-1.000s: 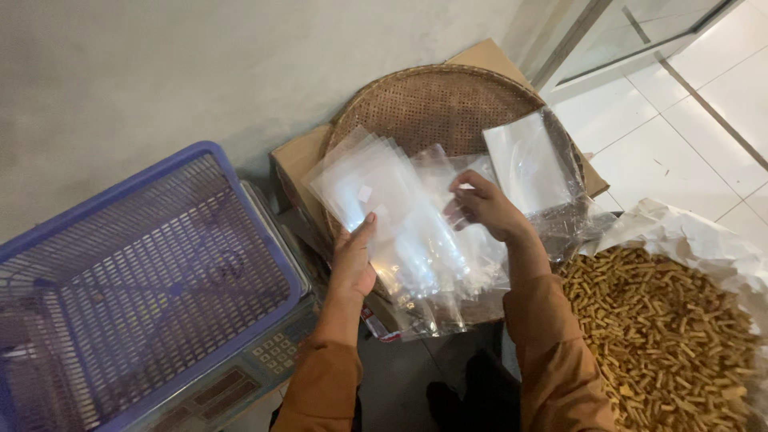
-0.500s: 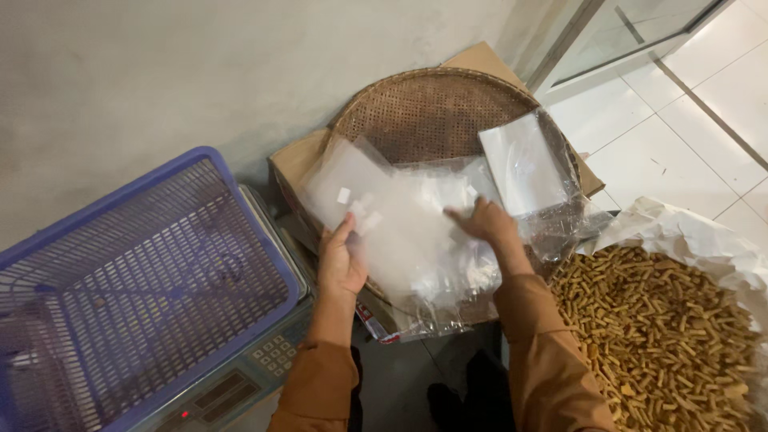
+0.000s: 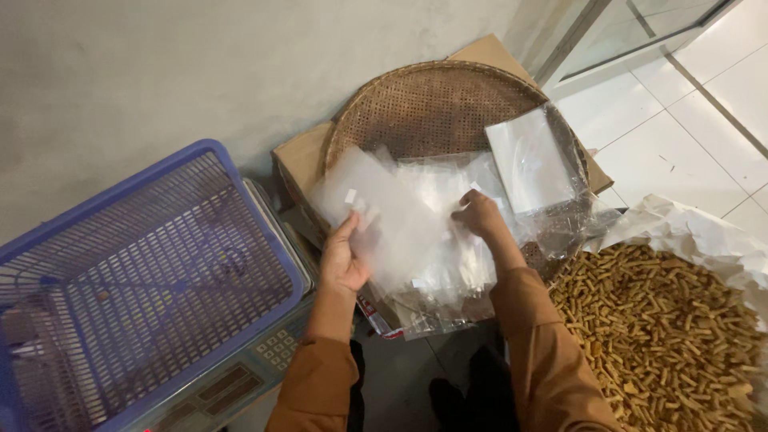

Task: The person sits on the floor and counts and separates clear plastic bags one at a time from a pile in a large woven basket, stacking the counted bags into groups. They gather the stacked bags together and hold the finished stack at the end.

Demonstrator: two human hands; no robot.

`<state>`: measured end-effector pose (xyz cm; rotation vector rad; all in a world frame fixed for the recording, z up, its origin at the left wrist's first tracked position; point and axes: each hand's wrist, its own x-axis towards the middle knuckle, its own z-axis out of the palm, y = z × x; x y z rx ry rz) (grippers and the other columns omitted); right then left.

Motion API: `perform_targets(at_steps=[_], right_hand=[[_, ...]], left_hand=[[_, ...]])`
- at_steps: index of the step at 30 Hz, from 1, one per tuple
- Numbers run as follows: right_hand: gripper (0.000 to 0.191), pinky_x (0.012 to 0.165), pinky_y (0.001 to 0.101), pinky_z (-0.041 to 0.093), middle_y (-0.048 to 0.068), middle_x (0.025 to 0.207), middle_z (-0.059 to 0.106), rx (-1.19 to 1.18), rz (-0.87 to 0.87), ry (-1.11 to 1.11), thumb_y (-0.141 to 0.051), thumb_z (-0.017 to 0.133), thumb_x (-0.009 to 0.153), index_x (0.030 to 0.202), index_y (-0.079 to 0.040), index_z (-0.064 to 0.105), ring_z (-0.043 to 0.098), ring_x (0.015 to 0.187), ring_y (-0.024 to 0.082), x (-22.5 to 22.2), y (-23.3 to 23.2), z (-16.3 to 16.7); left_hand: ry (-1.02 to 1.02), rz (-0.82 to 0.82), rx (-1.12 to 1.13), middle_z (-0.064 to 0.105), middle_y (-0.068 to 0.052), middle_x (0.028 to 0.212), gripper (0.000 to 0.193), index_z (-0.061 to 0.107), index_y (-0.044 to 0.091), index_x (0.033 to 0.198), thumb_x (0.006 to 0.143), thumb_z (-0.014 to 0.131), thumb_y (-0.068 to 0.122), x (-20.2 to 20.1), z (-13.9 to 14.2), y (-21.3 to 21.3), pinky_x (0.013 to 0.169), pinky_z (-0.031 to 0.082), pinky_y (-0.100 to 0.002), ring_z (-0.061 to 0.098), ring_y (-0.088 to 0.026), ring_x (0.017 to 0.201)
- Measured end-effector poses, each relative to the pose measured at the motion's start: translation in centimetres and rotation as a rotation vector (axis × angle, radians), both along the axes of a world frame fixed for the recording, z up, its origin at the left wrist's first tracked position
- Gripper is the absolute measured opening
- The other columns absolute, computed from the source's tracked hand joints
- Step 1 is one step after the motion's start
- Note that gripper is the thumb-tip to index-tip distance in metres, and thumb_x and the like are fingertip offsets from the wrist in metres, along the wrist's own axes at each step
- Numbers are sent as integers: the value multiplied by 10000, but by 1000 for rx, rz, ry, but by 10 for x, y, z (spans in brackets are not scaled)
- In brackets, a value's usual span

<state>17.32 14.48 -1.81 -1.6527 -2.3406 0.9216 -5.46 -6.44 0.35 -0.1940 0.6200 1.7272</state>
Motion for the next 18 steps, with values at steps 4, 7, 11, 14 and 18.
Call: perform_targets(at_steps=[4, 7, 11, 14, 18], right_hand=[[198, 633, 385, 629, 137, 905, 684, -290, -98, 445, -204, 640, 956, 1105, -79, 611, 756, 750, 251, 1, -1, 52], [141, 543, 366, 627, 105, 861, 651, -470, -85, 659, -178, 502, 1025, 1119, -90, 557, 737, 704, 240, -3, -15, 95], [135, 520, 339, 602, 71, 853, 636, -577, 68, 741, -135, 468, 1049, 1142, -85, 552, 673, 666, 177, -17, -36, 124], [155, 524, 323, 567, -4, 885, 563, -529, 145, 799, -120, 484, 1034, 1161, -97, 570, 626, 686, 129, -23, -48, 123], [189, 664, 260, 458, -4, 947, 514, -356, 280, 890, -180, 534, 1136, 1257, -53, 603, 505, 828, 82, -25, -52, 113]], left_hand=[[245, 9, -62, 691, -54, 1208, 382, 609, 115, 1297, 926, 693, 153, 10, 17, -2, 862, 590, -399, 652, -242, 1107], [299, -18, -51, 652, -46, 1282, 466, 551, 146, 1357, 914, 694, 121, 21, 37, -2, 938, 577, -398, 626, -216, 1177], [628, -175, -159, 527, -64, 1470, 687, 329, 180, 1552, 959, 674, 132, 33, 53, -5, 1095, 400, -422, 490, -209, 1349], [741, -127, -160, 463, -101, 1546, 814, 205, 176, 1609, 952, 679, 101, 43, 50, -3, 1166, 336, -445, 443, -249, 1412], [523, -95, -38, 541, -136, 1458, 738, 326, 130, 1538, 898, 687, 66, 46, 38, 0, 1095, 457, -470, 534, -288, 1322]])
